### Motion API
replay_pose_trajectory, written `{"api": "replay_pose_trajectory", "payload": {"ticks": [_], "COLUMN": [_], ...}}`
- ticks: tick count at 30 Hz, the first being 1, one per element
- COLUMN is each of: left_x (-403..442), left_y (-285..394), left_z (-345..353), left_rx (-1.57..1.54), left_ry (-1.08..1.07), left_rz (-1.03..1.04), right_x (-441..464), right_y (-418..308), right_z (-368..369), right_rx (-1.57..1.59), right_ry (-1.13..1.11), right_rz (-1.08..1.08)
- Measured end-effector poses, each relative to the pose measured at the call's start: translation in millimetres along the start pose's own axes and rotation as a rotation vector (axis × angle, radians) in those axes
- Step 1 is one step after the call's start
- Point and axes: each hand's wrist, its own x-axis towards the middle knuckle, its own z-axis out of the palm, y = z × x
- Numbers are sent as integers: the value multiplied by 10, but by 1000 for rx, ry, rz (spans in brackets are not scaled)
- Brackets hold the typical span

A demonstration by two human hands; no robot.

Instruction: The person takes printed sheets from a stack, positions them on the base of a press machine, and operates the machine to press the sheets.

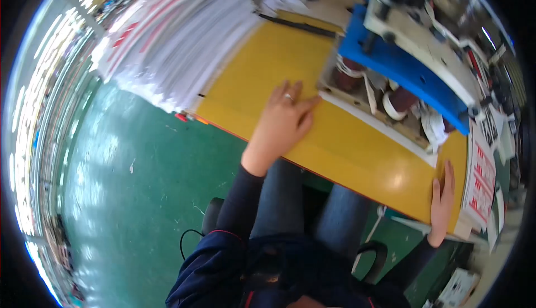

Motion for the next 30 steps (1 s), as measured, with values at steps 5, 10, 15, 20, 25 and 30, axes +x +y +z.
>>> {"api": "replay_pose_trajectory", "payload": {"ticks": [5,10,15,20,25,30], "left_x": [-44,-41,-53,-58,-58,-56], "left_y": [11,48,41,49,70,69], "left_z": [-19,-55,-79,-83,-96,-105], "left_rx": [-88,-56,-130,-142,-137,-155], "left_ry": [115,178,156,135,137,135], "left_rz": [-29,-52,-111,-125,-133,-136], "right_x": [0,-93,-159,-158,-181,-175], "right_y": [40,629,832,759,923,798], "right_z": [-3,51,64,18,69,30], "right_rx": [118,548,893,843,903,850], "right_ry": [41,309,461,431,419,407], "right_rz": [28,109,171,133,132,131]}}
